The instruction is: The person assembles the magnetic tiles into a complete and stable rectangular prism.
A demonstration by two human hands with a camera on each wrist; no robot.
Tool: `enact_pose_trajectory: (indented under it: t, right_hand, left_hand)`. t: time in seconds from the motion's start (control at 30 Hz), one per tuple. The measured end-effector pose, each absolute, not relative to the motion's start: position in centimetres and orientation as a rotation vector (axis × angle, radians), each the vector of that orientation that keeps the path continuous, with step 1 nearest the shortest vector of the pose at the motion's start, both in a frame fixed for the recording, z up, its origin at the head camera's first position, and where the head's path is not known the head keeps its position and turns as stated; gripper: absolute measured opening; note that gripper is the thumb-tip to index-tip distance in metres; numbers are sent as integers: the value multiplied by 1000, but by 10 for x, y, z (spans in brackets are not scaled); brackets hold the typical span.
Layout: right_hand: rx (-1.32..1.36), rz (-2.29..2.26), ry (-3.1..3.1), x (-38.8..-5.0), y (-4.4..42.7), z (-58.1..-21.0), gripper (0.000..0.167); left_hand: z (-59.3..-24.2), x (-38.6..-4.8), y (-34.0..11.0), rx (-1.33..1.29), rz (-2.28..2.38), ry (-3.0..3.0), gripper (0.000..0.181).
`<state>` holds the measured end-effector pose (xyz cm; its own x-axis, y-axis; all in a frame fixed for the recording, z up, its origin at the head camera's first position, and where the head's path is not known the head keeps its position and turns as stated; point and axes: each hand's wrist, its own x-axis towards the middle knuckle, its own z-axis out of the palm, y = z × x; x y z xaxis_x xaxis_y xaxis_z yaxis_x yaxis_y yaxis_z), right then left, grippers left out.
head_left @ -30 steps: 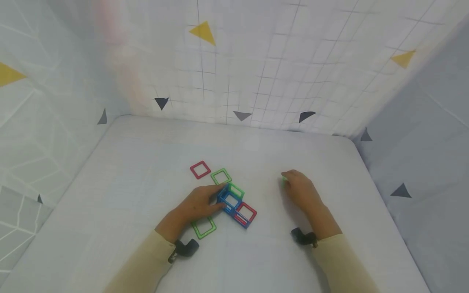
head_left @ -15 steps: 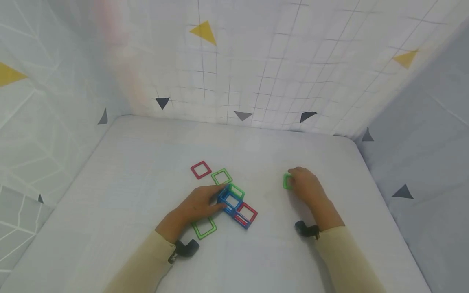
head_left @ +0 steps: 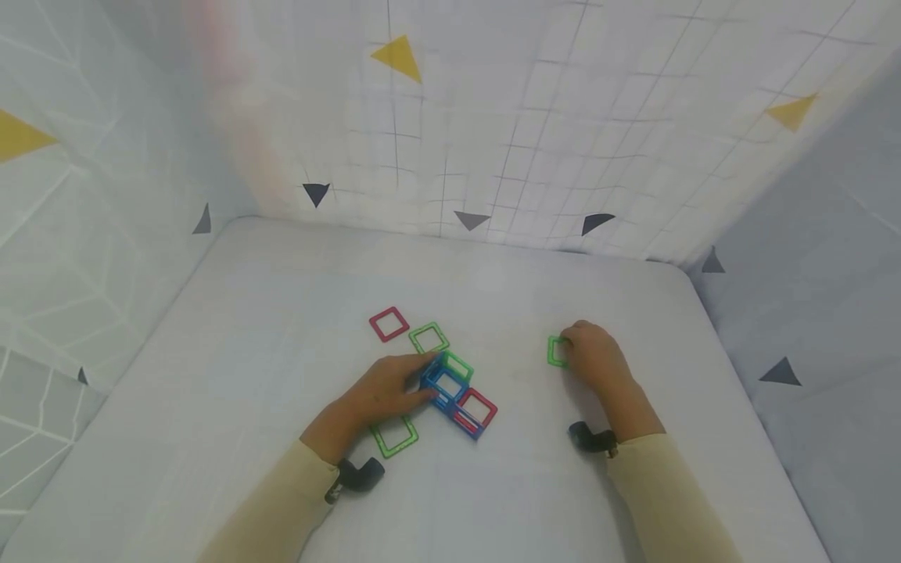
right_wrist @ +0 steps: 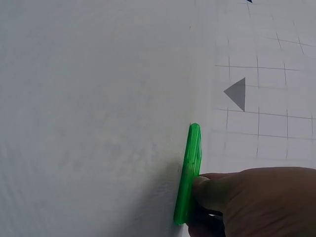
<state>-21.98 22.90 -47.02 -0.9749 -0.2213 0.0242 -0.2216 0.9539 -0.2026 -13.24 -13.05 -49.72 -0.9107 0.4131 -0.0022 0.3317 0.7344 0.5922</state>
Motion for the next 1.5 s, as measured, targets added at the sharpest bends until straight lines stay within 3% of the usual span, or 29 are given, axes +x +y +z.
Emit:
enact_pose_trajectory:
  t: [0.57, 1.1, 1.5]
  right_hand:
    - [422, 292, -3054, -210, 228, -465, 15]
    - [467, 387, -3011, -172, 212, -444, 12]
    - [504, 439, -2878, -154, 210, -450, 8]
  left_hand:
    - [-495, -130, -128, 570, 937, 2804, 67]
    - [-493, -131, -129, 543, 922, 2797, 67]
    - [-494, -130, -129, 541, 934, 2792, 67]
